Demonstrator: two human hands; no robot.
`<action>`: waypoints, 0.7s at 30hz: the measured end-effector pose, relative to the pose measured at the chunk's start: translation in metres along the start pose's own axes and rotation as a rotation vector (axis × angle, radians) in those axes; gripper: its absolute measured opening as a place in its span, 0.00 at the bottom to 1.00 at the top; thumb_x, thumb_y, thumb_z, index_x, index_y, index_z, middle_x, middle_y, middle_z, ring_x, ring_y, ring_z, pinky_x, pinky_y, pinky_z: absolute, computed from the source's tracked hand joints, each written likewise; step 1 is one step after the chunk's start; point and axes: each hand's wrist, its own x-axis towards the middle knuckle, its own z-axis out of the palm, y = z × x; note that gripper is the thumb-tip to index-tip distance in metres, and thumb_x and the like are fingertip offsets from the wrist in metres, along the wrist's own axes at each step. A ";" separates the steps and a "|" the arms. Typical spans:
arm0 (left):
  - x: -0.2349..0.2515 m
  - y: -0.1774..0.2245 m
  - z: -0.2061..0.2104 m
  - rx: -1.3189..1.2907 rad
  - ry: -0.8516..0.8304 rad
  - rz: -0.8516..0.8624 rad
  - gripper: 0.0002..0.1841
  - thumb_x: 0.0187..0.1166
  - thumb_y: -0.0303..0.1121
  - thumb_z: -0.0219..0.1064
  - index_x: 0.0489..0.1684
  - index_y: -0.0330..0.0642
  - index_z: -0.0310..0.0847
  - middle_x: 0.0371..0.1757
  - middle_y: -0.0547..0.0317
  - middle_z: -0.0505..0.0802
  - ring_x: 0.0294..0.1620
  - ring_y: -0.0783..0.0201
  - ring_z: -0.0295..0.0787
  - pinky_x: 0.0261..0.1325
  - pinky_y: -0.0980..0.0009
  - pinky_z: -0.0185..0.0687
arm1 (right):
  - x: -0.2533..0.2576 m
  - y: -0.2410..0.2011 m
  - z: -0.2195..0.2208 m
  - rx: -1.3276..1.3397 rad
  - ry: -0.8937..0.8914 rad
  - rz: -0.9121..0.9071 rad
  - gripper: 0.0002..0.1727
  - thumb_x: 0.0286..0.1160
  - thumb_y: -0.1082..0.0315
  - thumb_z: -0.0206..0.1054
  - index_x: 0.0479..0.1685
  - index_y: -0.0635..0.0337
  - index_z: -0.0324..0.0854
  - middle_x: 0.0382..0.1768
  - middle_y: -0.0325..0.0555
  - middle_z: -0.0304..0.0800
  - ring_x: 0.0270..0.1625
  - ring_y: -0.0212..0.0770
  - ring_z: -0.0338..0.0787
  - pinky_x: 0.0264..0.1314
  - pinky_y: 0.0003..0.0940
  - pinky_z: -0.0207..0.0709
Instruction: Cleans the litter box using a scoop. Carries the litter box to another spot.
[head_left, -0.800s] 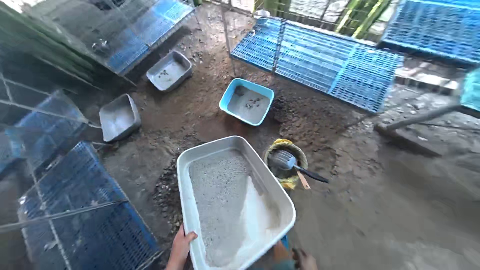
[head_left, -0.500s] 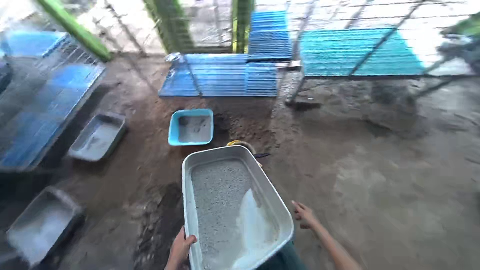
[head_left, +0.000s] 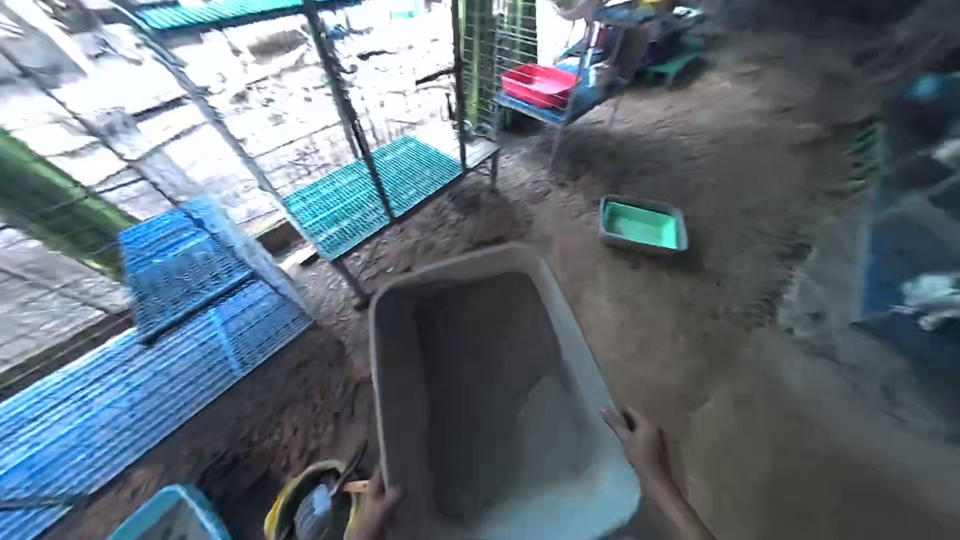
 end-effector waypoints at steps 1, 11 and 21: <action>0.021 0.016 0.010 -0.001 0.037 0.010 0.34 0.69 0.14 0.63 0.81 0.22 0.58 0.61 0.36 0.84 0.54 0.64 0.85 0.59 0.64 0.84 | 0.011 -0.021 -0.010 0.032 0.032 -0.037 0.19 0.78 0.65 0.74 0.49 0.79 0.87 0.43 0.71 0.92 0.48 0.62 0.92 0.61 0.59 0.81; 0.181 0.190 0.220 0.125 -0.293 0.147 0.32 0.72 0.20 0.60 0.82 0.26 0.62 0.63 0.38 0.87 0.57 0.61 0.88 0.63 0.62 0.84 | 0.157 0.005 -0.141 0.216 0.369 0.077 0.18 0.79 0.66 0.73 0.43 0.81 0.84 0.35 0.66 0.86 0.39 0.52 0.84 0.51 0.54 0.77; 0.405 0.310 0.310 0.359 -0.214 -0.046 0.27 0.74 0.18 0.63 0.76 0.28 0.69 0.57 0.38 0.87 0.49 0.56 0.83 0.54 0.57 0.79 | 0.424 -0.050 -0.105 0.446 0.098 0.414 0.18 0.78 0.67 0.75 0.55 0.76 0.85 0.51 0.68 0.90 0.54 0.57 0.89 0.64 0.55 0.80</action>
